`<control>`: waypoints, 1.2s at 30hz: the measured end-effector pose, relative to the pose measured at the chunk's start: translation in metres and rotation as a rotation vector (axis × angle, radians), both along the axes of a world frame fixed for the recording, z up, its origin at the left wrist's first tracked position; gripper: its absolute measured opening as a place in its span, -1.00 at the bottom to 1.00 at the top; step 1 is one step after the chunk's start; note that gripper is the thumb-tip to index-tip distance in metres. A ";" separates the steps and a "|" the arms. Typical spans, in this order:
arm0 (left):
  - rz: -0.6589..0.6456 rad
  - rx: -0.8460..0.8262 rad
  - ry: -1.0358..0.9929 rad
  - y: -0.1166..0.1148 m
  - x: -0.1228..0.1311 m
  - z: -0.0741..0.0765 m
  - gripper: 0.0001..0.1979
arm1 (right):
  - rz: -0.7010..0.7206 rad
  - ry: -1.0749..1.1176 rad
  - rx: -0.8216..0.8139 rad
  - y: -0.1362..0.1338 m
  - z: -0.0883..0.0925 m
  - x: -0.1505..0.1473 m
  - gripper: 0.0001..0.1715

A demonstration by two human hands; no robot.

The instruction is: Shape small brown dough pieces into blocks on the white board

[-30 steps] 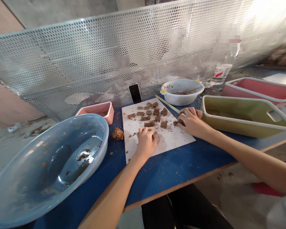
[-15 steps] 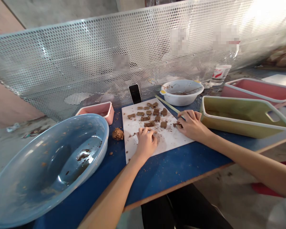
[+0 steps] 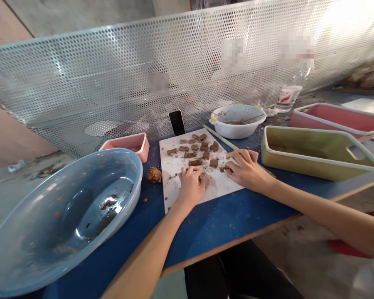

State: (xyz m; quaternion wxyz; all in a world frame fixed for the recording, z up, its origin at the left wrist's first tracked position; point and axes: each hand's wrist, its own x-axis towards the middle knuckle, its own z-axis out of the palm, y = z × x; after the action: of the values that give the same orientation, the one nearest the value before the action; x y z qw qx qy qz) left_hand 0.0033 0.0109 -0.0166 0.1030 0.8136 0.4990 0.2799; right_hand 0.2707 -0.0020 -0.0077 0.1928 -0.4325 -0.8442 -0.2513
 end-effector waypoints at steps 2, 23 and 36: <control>0.005 0.002 0.000 0.000 0.000 0.000 -0.71 | 0.040 -0.017 0.013 -0.001 0.002 -0.009 -0.85; -0.051 0.109 -0.033 0.001 -0.006 -0.002 -0.79 | 0.146 0.005 0.060 -0.006 -0.008 -0.032 -0.87; -0.316 0.380 0.245 0.003 -0.009 0.008 -0.81 | 0.147 0.008 0.098 -0.010 -0.004 -0.035 -0.86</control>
State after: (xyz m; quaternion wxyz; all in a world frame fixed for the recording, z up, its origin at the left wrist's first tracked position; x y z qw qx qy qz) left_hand -0.0061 0.0137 -0.0083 -0.0700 0.9140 0.3131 0.2483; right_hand 0.2358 -0.0118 -0.0113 0.2351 -0.3602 -0.8596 -0.2759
